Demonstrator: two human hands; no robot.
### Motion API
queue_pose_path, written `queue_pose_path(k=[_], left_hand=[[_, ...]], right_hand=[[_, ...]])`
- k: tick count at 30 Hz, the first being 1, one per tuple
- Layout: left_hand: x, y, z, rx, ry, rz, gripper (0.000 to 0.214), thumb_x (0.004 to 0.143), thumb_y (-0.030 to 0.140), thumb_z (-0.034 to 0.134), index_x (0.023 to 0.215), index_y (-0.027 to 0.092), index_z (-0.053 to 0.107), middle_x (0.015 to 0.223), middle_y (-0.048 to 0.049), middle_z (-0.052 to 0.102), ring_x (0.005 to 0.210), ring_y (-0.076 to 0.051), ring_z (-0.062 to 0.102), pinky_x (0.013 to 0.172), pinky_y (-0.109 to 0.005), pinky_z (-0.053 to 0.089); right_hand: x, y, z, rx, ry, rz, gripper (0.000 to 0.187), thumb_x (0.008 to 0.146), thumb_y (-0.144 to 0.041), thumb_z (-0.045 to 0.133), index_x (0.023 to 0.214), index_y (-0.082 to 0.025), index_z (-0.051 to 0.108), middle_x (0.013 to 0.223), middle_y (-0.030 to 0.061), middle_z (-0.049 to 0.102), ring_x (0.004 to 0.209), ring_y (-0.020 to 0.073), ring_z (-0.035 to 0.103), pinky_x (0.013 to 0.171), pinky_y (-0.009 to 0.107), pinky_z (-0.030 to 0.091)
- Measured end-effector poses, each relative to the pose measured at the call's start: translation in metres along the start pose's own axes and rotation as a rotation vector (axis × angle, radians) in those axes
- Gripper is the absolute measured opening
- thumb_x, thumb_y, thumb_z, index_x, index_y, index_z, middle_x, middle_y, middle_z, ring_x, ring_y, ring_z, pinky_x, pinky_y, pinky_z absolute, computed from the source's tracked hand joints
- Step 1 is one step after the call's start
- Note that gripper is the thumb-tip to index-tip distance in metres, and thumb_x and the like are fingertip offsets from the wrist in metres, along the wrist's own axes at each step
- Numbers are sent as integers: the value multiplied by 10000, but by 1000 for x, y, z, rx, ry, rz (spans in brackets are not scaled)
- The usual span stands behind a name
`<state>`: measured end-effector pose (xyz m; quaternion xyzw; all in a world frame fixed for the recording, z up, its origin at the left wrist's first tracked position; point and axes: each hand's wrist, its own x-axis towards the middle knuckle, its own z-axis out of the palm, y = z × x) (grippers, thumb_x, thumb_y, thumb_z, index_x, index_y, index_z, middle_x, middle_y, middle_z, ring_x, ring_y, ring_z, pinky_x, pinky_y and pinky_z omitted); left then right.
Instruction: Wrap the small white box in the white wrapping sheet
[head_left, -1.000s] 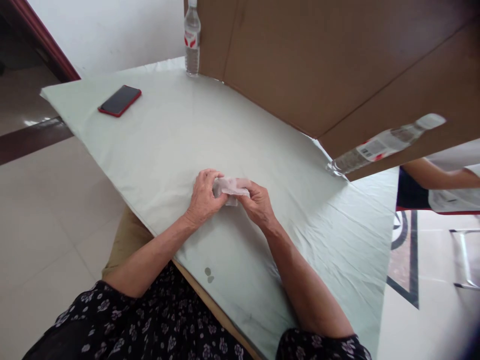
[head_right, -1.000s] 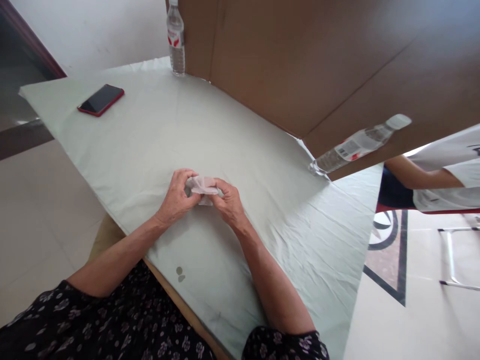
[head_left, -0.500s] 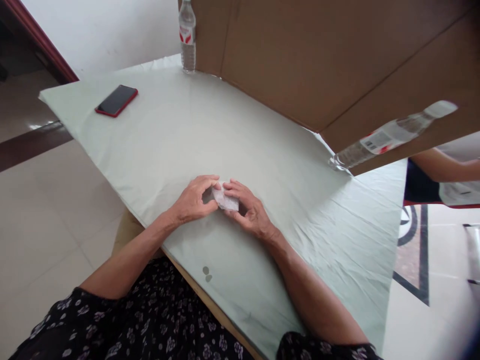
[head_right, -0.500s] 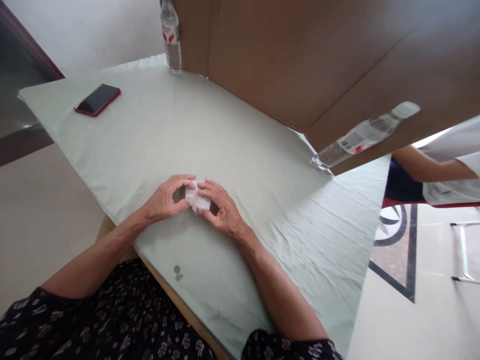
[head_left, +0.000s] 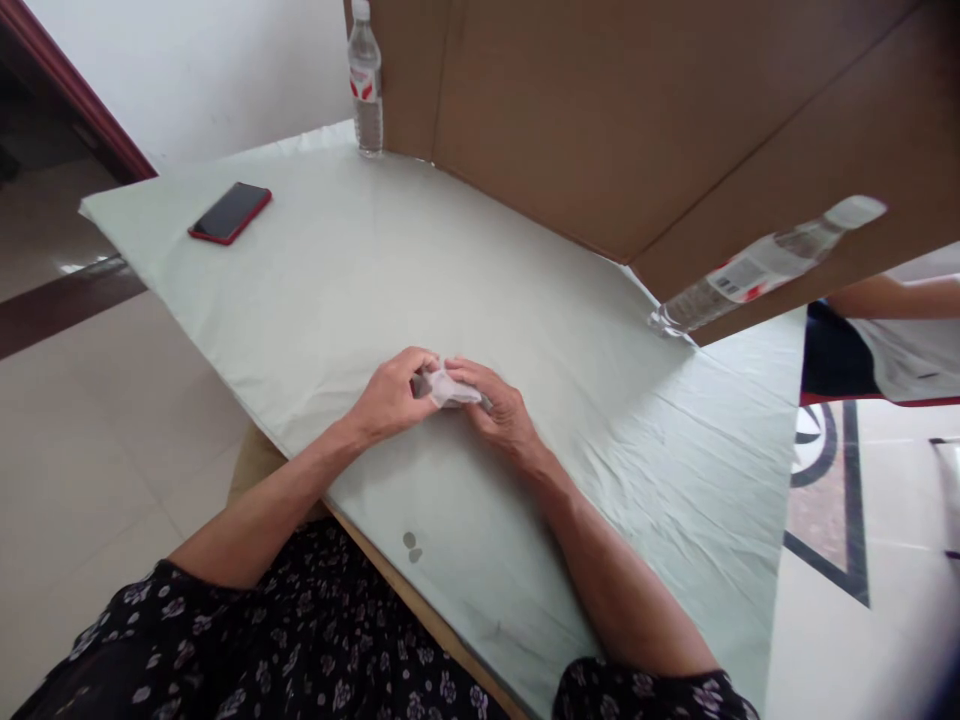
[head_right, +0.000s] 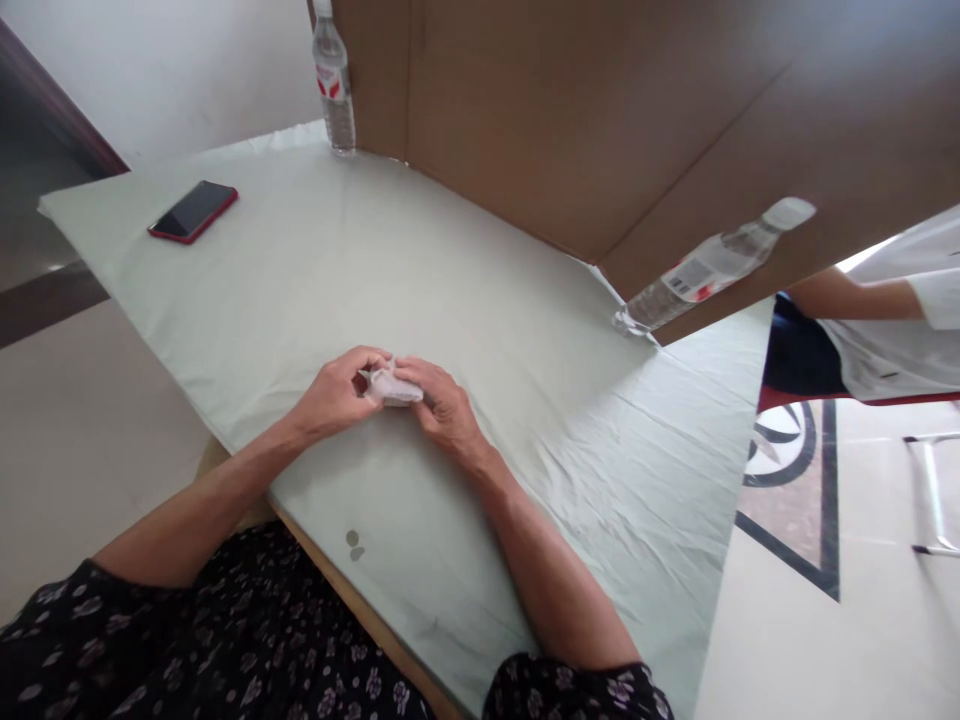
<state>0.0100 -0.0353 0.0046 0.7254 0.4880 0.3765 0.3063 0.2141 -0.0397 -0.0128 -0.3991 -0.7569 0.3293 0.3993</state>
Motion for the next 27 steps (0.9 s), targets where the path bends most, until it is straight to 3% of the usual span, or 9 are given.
queue_pose_path(k=[2,5,8,11,15,18,20,23,27], left_hand=[[6,5,-5,-80,-102,-172,204,768,347,635,895,189,626,800,-4,682,651,-136,589,576,-243,465],[13,9,-9,-89,-214,-284,218,775,397,574,717,187,569,644,30,562,589,-124,497,528,-241,384],[15,8,-7,32,-157,-275,244,799,391,518,660,192,537,609,33,507,585,-126,446,537,-255,338],[12,6,-5,69,-95,-236,283,837,418,513,674,190,556,609,27,506,594,-128,443,566,-263,347],[8,5,-9,-301,-197,-233,309,835,433,590,963,160,660,851,-32,673,745,-162,607,681,-278,481],[7,2,-10,-547,-311,-293,587,761,332,703,1299,147,559,1086,-90,701,865,-199,675,770,-313,534],[6,-2,-9,-613,-321,-312,767,737,288,747,1432,154,450,1246,-131,661,1000,-232,675,843,-334,537],[5,-9,-5,-661,-315,-324,847,759,291,763,1504,164,379,1360,-161,597,1137,-272,640,924,-368,524],[4,-11,-4,-682,-321,-336,950,734,312,809,1544,169,335,1344,-170,594,1136,-289,642,959,-400,514]], right_hand=[[0,-6,-4,138,-32,156,281,940,-387,591,1166,-255,695,1158,59,752,1100,243,691,987,409,531],[-1,-12,-7,365,-79,325,384,928,-529,600,1144,-222,681,1024,52,742,932,212,692,843,345,550],[-1,-12,-4,489,-119,360,580,808,-598,731,1245,-233,620,1130,68,715,1000,221,678,881,347,544],[0,-6,2,467,-98,367,762,711,-580,829,1328,-233,547,1163,88,702,1030,231,667,880,349,542],[-1,1,10,445,-39,390,774,771,-603,770,1383,-219,496,1188,106,707,989,222,677,854,364,549],[-2,5,14,415,0,393,798,768,-637,757,1405,-238,489,1159,93,723,949,227,689,835,385,557],[-3,5,14,335,41,378,790,772,-662,740,1398,-240,505,1135,92,726,949,239,689,844,406,555],[-5,4,11,123,146,291,758,790,-672,718,1388,-249,523,1266,126,674,1060,272,668,892,444,546],[-10,0,5,-138,238,117,638,857,-622,676,1382,-293,524,1484,143,524,1327,318,542,1032,525,492]])
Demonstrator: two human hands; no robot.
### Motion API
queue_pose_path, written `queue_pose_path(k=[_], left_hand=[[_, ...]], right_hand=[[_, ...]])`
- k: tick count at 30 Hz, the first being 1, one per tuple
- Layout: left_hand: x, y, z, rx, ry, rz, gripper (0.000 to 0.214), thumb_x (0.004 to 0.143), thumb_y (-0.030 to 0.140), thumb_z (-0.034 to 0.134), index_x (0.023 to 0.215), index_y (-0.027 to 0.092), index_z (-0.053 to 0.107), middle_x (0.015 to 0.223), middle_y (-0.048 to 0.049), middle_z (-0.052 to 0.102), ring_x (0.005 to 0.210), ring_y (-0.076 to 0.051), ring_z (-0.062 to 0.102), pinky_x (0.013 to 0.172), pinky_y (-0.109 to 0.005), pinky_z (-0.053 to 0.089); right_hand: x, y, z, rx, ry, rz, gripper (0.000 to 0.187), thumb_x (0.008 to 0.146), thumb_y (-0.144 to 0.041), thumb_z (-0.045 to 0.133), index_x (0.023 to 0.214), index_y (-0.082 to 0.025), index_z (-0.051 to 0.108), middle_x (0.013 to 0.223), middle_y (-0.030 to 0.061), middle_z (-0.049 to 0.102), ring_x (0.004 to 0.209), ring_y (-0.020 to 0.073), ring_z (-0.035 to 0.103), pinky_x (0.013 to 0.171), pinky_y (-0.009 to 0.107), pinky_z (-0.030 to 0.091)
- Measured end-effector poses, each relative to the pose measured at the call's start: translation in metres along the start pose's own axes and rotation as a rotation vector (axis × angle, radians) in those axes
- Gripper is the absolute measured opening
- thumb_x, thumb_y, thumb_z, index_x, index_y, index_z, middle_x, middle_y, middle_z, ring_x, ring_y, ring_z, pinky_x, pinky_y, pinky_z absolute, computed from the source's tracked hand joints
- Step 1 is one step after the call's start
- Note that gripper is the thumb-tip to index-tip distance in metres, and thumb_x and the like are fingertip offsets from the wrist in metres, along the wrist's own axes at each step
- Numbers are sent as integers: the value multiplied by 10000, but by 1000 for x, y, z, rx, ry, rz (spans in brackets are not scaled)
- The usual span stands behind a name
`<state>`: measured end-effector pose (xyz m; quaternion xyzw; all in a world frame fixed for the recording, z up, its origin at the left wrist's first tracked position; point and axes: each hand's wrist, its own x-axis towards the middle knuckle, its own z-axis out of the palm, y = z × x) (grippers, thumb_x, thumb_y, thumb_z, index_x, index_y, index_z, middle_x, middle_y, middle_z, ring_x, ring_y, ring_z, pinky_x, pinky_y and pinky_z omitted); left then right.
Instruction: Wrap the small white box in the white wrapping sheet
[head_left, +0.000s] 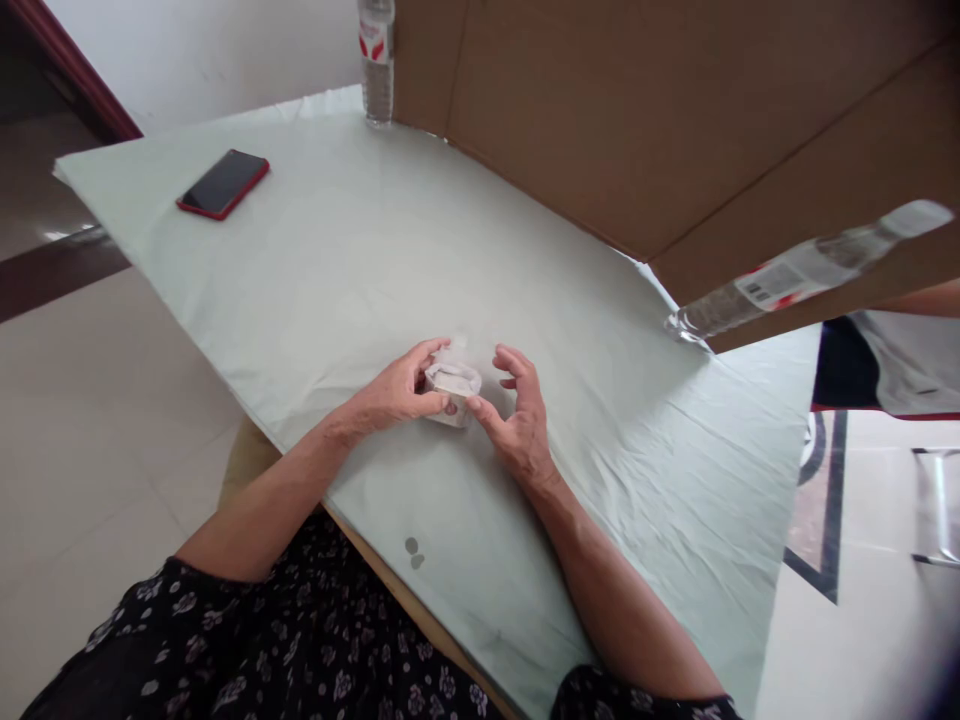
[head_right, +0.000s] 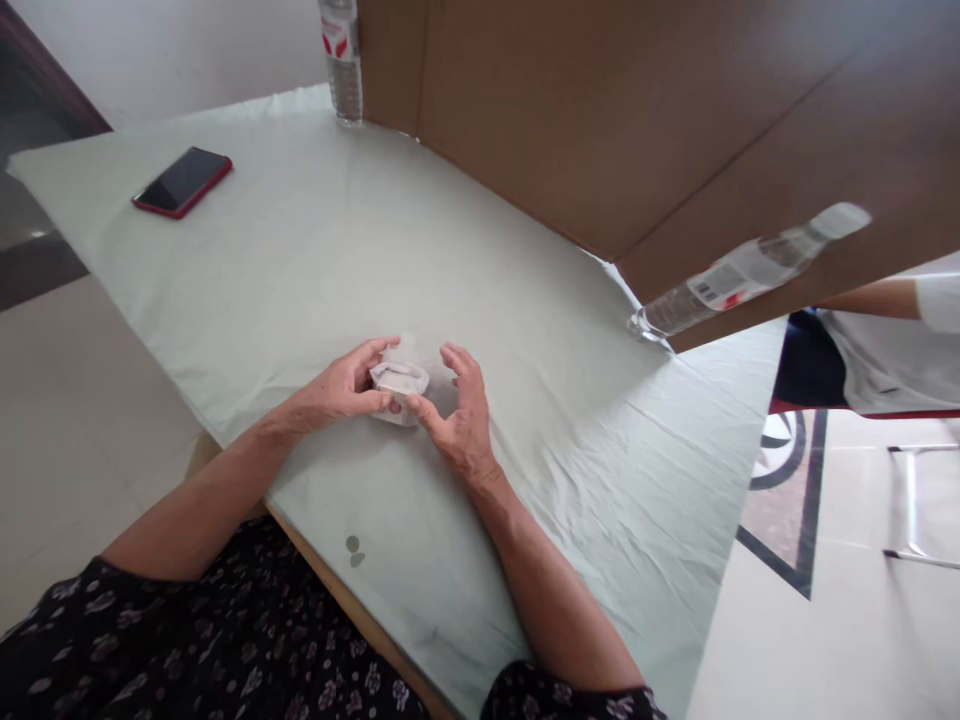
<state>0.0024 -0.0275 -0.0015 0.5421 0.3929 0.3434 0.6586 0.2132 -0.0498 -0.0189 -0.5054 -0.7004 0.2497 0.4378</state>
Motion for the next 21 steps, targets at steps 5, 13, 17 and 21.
queue_pose_path(k=[5,13,17,21], left_hand=[[-1,2,0,-30,-31,18,912,763,323,795,1547,194,348,1324,-152,593,1133,-268,641,952,-367,511],[-1,0,-1,12,-34,-14,946,756,285,785,1577,225,319,1354,-149,577,1116,-247,643,926,-345,522],[0,0,0,15,-39,-11,930,762,277,776,1577,228,330,1335,-133,599,1116,-242,645,910,-329,526],[-1,3,2,-34,-33,-18,943,761,274,772,1581,209,312,1267,-128,639,1030,-227,683,906,-341,533]], right_hand=[[1,3,2,-59,-126,-65,520,904,-630,609,1298,-292,589,1530,130,488,1458,314,427,1196,575,333],[12,2,-1,73,-279,14,527,878,-679,610,1213,-272,627,1555,132,478,1488,316,395,1205,564,313],[12,-1,-1,138,-288,22,500,865,-666,639,1185,-282,624,1519,119,519,1479,319,405,1185,558,340],[9,1,2,242,-215,76,618,834,-658,681,1316,-294,548,1476,123,544,1333,302,548,1103,512,447]])
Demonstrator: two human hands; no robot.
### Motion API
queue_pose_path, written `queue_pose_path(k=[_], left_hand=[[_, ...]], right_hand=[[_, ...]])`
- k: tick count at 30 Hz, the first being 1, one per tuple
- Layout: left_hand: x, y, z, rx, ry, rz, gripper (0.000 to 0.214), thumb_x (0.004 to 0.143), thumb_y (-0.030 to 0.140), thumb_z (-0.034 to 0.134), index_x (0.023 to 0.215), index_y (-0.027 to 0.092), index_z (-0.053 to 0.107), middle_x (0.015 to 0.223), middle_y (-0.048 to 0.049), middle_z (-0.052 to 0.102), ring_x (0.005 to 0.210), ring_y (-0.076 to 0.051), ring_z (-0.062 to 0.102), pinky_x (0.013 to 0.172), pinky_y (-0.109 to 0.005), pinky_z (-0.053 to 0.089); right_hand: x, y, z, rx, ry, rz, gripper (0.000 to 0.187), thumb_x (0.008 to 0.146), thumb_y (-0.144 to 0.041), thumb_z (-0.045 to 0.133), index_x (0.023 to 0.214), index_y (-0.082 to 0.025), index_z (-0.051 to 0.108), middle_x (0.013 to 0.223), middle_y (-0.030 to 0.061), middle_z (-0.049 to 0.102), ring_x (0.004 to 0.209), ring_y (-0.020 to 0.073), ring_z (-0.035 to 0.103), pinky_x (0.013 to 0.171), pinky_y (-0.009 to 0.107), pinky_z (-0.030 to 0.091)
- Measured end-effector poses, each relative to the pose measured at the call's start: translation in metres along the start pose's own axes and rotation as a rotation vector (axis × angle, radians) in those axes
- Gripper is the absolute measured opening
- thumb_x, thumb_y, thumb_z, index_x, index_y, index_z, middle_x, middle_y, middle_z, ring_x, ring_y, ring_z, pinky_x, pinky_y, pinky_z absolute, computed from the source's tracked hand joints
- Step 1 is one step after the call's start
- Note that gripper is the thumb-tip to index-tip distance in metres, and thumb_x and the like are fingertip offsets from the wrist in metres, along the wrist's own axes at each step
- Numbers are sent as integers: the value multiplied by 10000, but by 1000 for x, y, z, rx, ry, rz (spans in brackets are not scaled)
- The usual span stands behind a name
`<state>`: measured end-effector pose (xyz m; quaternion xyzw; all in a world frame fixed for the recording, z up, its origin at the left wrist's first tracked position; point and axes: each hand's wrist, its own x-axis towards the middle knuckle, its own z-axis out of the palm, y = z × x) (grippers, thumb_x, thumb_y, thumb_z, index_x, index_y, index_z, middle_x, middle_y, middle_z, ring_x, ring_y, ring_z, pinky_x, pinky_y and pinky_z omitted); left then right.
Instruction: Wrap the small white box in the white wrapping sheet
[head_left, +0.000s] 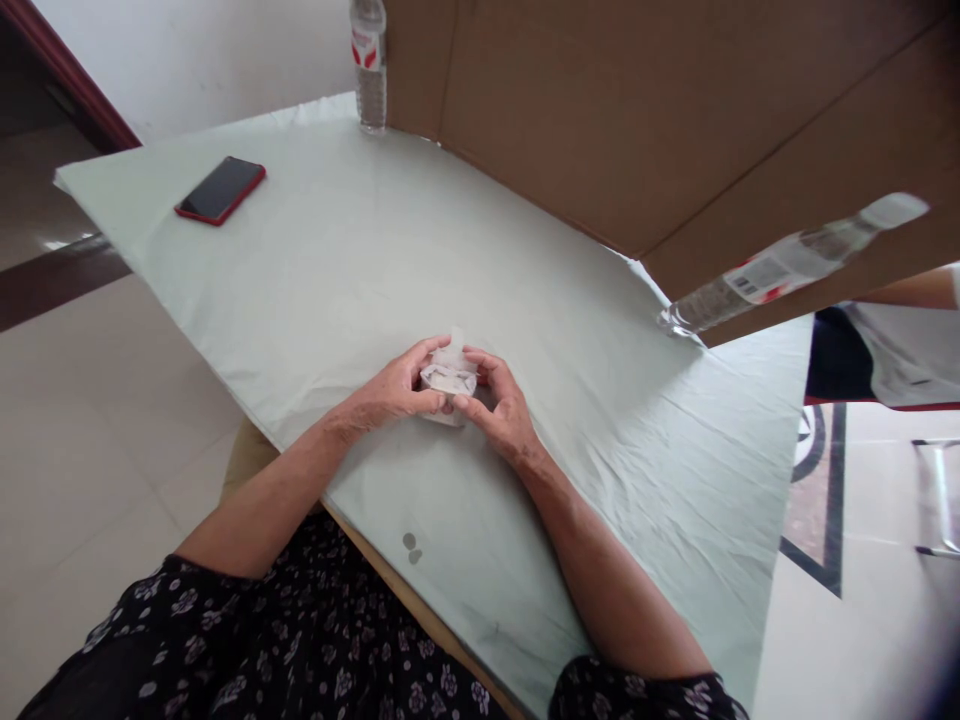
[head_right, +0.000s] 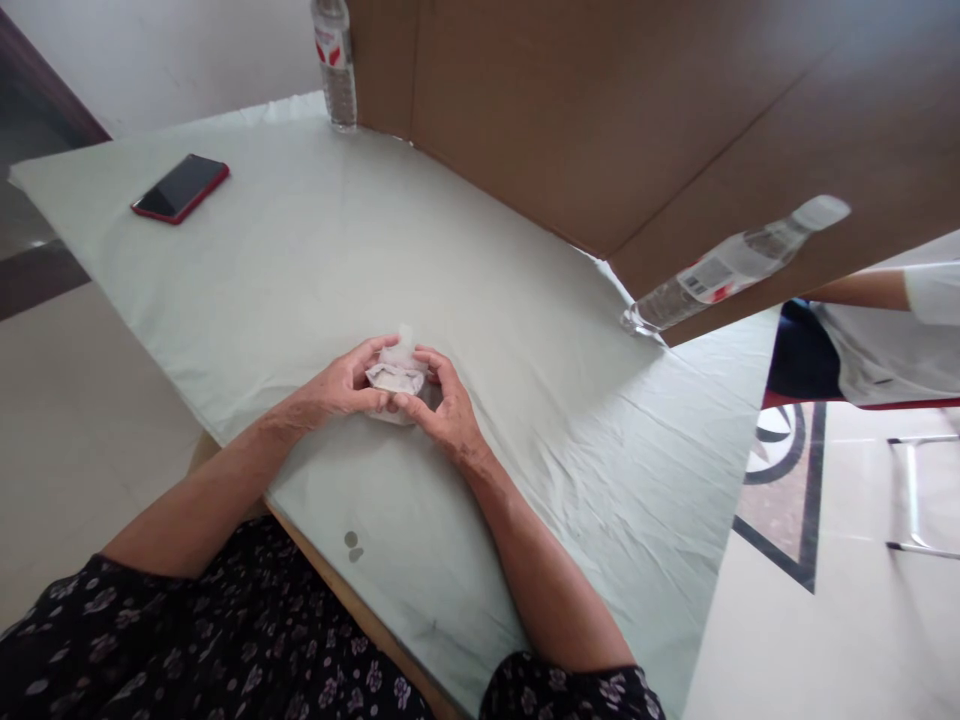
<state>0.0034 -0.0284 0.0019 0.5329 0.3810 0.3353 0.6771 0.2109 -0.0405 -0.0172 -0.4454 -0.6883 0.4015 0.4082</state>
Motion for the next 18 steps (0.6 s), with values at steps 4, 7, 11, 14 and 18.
queue_pose_path(k=[4,7,11,14,18], left_hand=[[0,2,3,8,31,-14,938,745,270,774,1568,187,331,1277,-143,634,978,-223,690,903,-358,530],[1,0,5,36,78,4,900,753,275,753,1552,159,355,1308,-153,621,1044,-235,663,917,-352,513],[3,-2,4,67,102,35,881,768,286,726,1549,129,349,1266,-151,630,942,-196,656,854,-326,508],[2,1,3,71,67,13,909,774,288,721,1565,109,308,1144,-123,668,835,-158,638,807,-312,496],[0,6,2,36,9,-18,934,781,286,716,1575,95,262,951,-65,699,794,-153,631,779,-305,482]], right_hand=[[-1,6,2,91,55,53,758,780,-641,748,1399,-288,488,1351,122,599,1145,270,639,1034,481,500],[-1,8,4,118,91,91,739,770,-619,770,1371,-271,517,1203,100,640,1026,244,657,958,453,530],[-1,6,8,187,119,140,755,750,-633,782,1361,-268,529,1104,79,662,948,222,661,860,409,551],[-3,3,9,228,106,171,767,735,-625,799,1363,-275,532,1073,66,682,911,210,666,806,382,553],[-5,1,5,240,124,200,706,746,-637,776,1308,-255,590,1026,49,695,851,188,653,790,365,544]])
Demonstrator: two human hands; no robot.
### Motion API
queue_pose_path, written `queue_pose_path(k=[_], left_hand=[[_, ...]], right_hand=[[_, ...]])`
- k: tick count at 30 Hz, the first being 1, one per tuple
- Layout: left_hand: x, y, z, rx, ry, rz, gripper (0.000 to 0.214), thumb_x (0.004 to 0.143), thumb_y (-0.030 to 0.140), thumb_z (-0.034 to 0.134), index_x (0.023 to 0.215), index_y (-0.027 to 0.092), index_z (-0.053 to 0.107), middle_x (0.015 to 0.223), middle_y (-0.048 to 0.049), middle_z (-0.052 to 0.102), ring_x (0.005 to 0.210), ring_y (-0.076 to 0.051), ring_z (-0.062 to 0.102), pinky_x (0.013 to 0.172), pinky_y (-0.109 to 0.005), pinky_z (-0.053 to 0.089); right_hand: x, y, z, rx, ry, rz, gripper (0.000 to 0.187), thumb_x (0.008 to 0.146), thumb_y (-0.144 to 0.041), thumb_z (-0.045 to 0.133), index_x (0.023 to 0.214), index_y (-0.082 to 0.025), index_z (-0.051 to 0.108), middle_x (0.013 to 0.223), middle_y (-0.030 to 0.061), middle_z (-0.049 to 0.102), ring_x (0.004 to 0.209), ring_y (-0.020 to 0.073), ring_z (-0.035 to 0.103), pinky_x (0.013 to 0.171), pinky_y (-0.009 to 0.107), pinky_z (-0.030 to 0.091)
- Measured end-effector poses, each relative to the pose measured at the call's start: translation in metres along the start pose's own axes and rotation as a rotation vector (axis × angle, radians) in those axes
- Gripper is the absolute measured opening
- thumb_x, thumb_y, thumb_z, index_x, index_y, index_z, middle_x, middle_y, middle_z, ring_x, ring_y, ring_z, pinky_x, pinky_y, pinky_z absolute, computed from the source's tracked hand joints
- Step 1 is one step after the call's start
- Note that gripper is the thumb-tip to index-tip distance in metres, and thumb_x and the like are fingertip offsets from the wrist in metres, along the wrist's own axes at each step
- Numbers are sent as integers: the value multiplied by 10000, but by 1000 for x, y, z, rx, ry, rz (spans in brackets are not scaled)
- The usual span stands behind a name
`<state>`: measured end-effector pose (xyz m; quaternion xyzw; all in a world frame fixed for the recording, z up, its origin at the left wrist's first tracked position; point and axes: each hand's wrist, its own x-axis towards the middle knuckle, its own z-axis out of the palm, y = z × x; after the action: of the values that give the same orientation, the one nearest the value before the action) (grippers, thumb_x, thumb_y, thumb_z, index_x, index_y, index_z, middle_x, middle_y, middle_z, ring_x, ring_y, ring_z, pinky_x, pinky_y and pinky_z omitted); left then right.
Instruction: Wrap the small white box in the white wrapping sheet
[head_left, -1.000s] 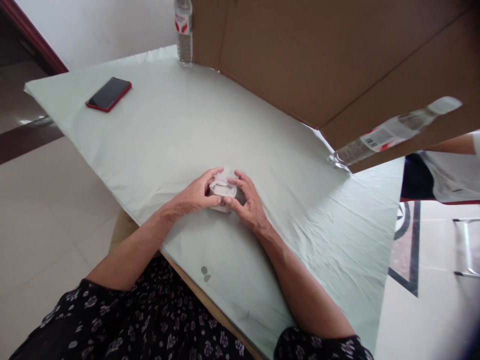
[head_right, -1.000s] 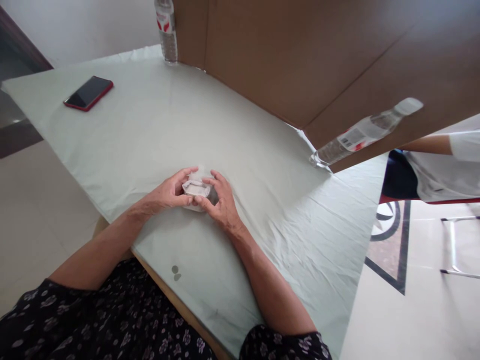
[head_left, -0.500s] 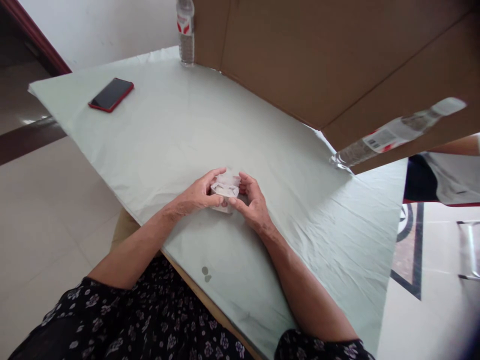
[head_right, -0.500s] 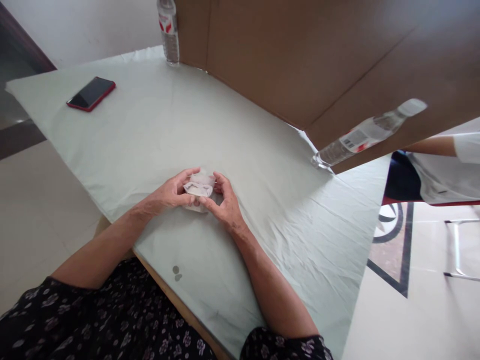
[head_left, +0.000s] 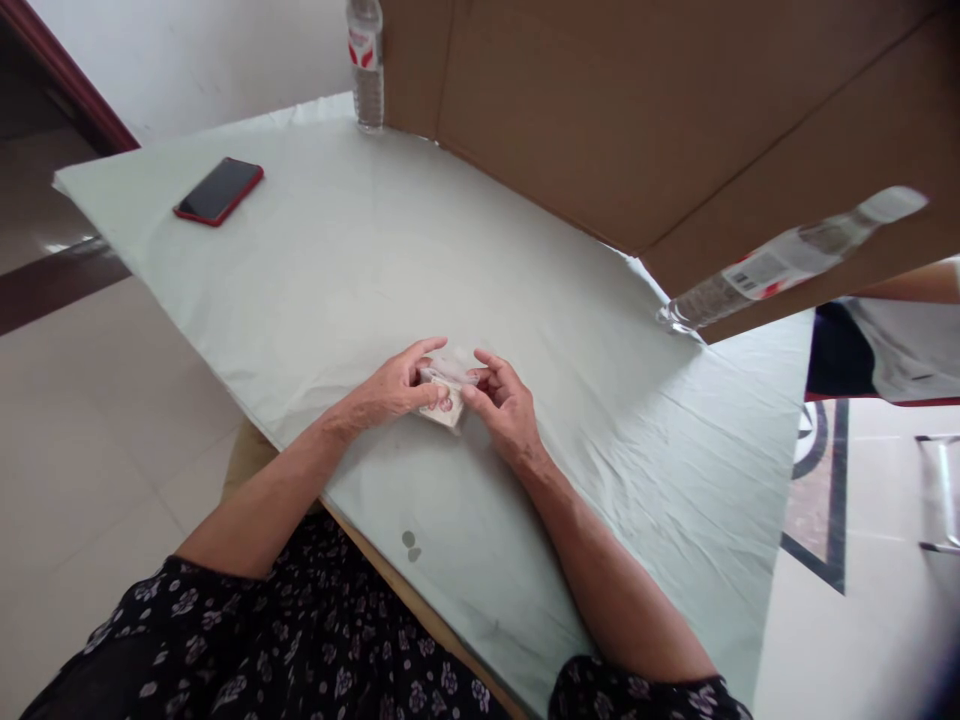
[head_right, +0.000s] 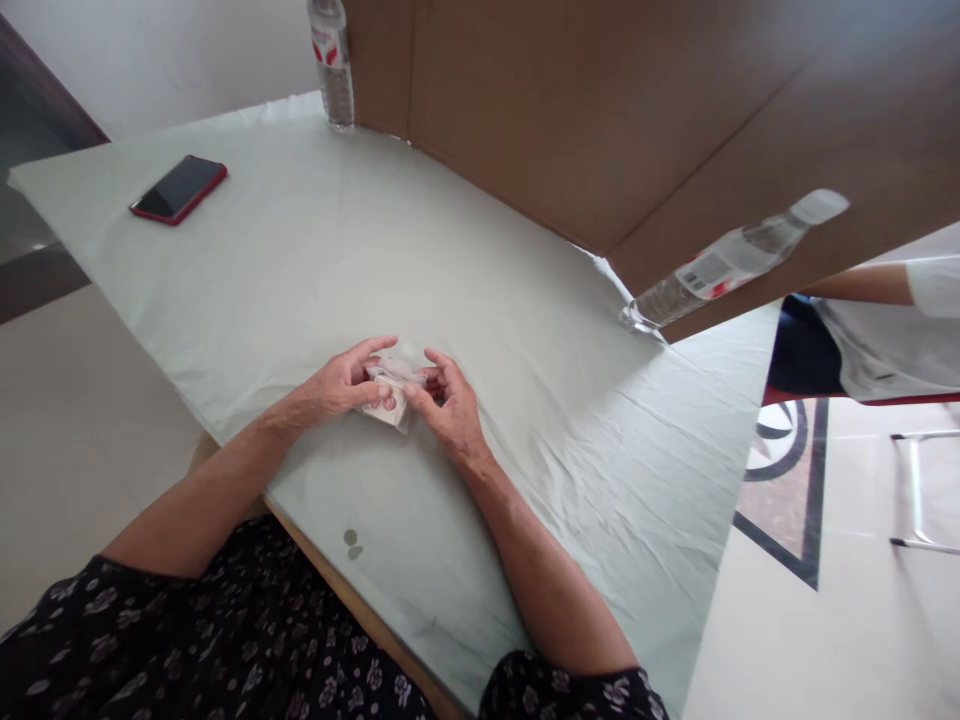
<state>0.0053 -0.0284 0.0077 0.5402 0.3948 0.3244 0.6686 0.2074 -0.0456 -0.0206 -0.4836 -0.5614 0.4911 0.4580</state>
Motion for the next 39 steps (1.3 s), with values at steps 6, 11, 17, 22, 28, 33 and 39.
queue_pose_path(k=[6,11,17,22,28,33,39], left_hand=[[1,-2,0,31,-15,-25,905,759,256,731,1556,133,322,975,-59,694,794,-151,641,767,-304,485],[1,-3,-2,66,-27,-14,887,777,307,738,1551,131,344,1028,-78,686,841,-168,662,783,-313,499],[2,-6,-1,168,16,7,776,813,344,715,1508,142,434,1104,-109,699,895,-192,670,798,-327,508],[3,-6,3,230,88,49,599,842,361,658,1381,118,561,999,-86,715,880,-190,658,778,-312,509],[2,-4,2,267,128,85,461,864,404,613,1223,117,648,896,-43,693,787,-149,612,737,-281,482],[0,-4,-6,226,34,57,487,853,352,611,1285,131,641,946,-52,700,847,-172,629,769,-295,492],[0,-7,-9,250,43,69,496,843,331,608,1300,143,636,905,-36,670,826,-168,610,769,-307,487]], right_hand=[[6,-11,-1,11,6,54,447,823,-607,702,1051,-223,710,957,37,722,866,195,663,821,358,540],[18,-18,8,88,-25,77,351,804,-555,740,878,-214,706,794,1,697,715,162,633,713,319,521],[21,-21,9,67,56,13,254,813,-478,754,803,-225,734,751,-15,683,704,151,609,705,310,499],[9,-24,10,-185,59,-177,185,893,-425,690,840,-270,775,881,18,740,868,204,674,857,383,522],[0,-15,16,-459,128,-383,185,952,-399,623,944,-330,795,947,32,739,957,235,662,938,458,491],[0,-9,17,-562,126,-424,228,976,-410,580,971,-340,797,950,34,740,972,241,658,978,477,446],[1,-8,16,-652,144,-533,205,973,-382,580,948,-349,781,944,27,741,934,230,655,946,463,429]])
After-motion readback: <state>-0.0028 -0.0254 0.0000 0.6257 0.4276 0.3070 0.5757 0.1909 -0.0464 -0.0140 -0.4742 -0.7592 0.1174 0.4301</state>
